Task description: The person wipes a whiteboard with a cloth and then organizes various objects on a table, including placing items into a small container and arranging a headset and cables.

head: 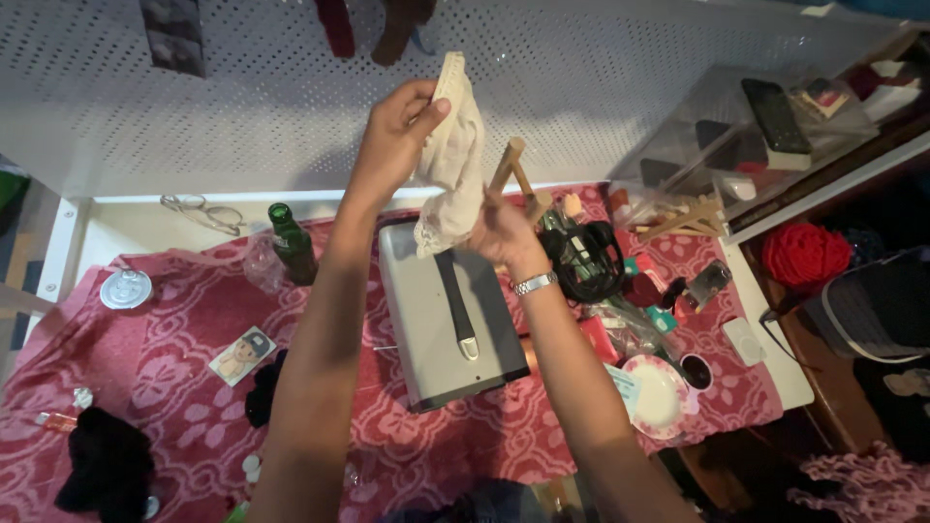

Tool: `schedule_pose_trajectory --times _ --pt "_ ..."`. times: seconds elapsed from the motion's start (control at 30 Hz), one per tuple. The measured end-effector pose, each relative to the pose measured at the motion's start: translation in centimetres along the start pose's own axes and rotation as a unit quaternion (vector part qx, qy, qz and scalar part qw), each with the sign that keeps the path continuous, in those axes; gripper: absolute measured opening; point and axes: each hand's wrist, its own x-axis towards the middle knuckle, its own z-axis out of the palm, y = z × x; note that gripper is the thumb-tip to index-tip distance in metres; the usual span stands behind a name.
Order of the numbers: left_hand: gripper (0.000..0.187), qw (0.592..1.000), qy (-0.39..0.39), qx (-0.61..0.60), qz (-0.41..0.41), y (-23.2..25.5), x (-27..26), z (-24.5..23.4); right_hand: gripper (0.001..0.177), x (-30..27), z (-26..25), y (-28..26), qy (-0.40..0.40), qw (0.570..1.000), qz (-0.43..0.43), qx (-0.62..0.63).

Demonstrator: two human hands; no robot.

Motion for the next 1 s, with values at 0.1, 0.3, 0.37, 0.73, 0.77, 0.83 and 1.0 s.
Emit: schedule_pose_trajectory --times 0.1,0.3,0.37,0.73,0.77,0.83,1.0 --pt "0.024 0.997 -0.027 0.047 0.049 -1.2 0.1 0.0 0.029 -0.5 1.3 -2.1 -0.014 0.99 -0.095 0.104" --pt "0.036 0.985 -0.013 0.167 -0.049 -3.0 -0.1 1.7 0.061 -2.2 9.6 -7.8 0.054 0.995 -0.082 -0.026" --pt "0.035 0.977 -0.035 0.208 0.024 -3.2 0.0 3.4 0.05 -1.9 11.4 -7.5 0.099 0.982 -0.113 -0.111" --pt "0.086 0.926 0.05 0.264 0.265 -4.6 3.5 7.2 0.035 -1.0 12.3 -14.6 0.042 0.919 -0.39 -0.034" --pt "0.082 0.909 0.034 0.323 0.262 -5.3 4.8 7.1 0.031 -0.4 11.5 -16.2 -0.037 0.917 -0.396 -0.028" --pt "0.077 0.888 0.018 0.38 0.258 -6.3 6.7 6.9 0.027 1.6 10.0 -18.7 -0.116 0.909 -0.399 -0.022" --pt "0.05 0.816 0.105 0.463 0.33 -5.7 9.9 7.2 0.03 5.4 6.6 -22.8 -0.193 0.909 -0.369 0.037"
